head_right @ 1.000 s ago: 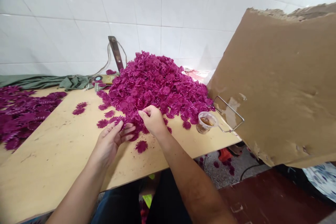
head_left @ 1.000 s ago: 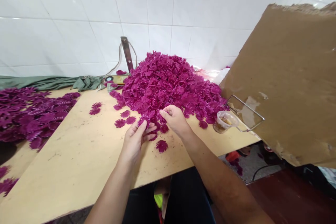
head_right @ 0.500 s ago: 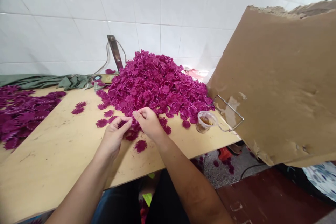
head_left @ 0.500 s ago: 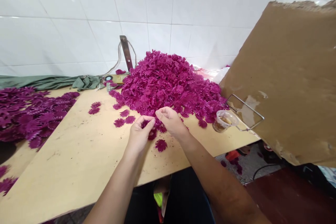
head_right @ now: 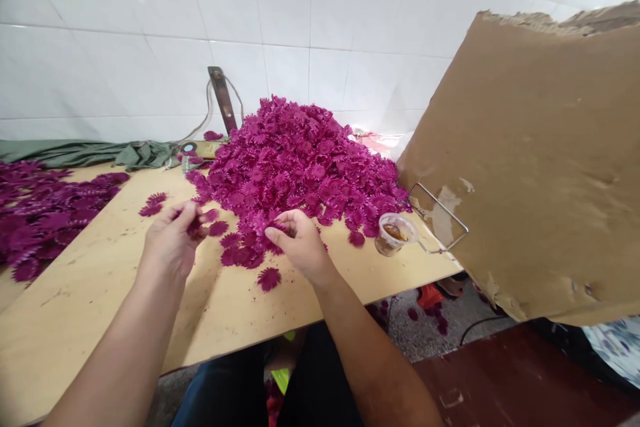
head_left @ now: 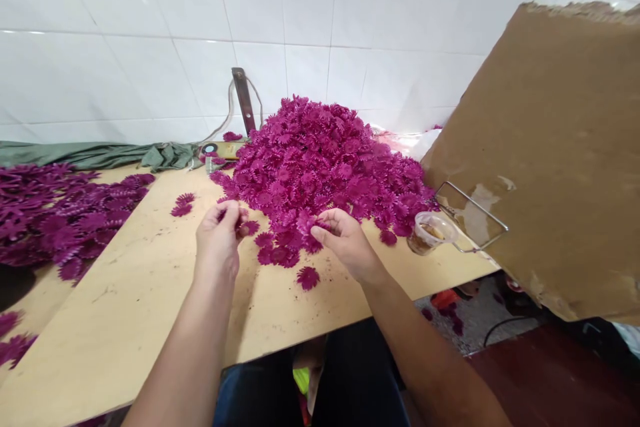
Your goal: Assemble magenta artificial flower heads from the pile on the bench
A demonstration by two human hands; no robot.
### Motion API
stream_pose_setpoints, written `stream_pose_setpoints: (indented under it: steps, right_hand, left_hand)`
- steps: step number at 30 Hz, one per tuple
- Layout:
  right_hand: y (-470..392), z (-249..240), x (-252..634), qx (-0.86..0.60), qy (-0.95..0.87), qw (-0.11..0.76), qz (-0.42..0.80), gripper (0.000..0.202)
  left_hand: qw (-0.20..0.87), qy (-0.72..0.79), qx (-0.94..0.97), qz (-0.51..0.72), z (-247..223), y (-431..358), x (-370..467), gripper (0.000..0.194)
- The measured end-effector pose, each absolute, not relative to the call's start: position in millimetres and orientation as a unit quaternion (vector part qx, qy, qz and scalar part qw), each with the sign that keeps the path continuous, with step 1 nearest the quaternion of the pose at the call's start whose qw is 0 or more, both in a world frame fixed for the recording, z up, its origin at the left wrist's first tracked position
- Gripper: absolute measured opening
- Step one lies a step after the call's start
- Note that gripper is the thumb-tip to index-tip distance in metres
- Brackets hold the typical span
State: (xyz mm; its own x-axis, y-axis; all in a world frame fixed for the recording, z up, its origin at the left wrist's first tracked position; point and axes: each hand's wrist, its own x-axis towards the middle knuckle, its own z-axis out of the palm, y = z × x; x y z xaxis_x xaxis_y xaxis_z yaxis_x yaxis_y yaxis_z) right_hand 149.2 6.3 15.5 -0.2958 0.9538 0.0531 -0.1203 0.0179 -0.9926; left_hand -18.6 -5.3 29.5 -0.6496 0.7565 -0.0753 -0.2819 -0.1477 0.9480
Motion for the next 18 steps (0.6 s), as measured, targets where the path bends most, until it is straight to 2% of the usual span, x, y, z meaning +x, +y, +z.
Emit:
stream_pose_setpoints:
  steps: [3,5,8,11,15,18]
  right_hand:
    - [11.2,15.6,148.3,-0.378,-0.545,0.449,0.598,0.024]
    - [12.1,16.0,144.3,-0.367,-0.556,0.447,0.597,0.026]
    - [8.6,16.1,142.3,-0.355,-0.579,0.429,0.595,0.026]
    - [3.3,15.3,148.0,-0.352,-0.609,0.403,0.586,0.021]
    - [4.6,14.6,157.0,-0.36,-0.615,0.403,0.574,0.014]
    - [10.6,15.7,154.6,-0.369,-0.607,0.408,0.573,0.023]
  left_hand:
    - [0.431,0.558,0.397,0.587,28.1,-14.4,-8.5,0.033]
    - [0.449,0.545,0.466,0.532,24.7,-17.7,3.0,0.03]
    - [0.41,0.548,0.468,0.559,21.1,-13.2,8.5,0.02]
    - [0.356,0.581,0.354,0.641,21.8,-2.0,-5.2,0.018]
    - [0.349,0.586,0.288,0.672,26.0,4.7,-22.6,0.028]
    - [0.402,0.569,0.333,0.635,25.0,-0.2,-15.7,0.037]
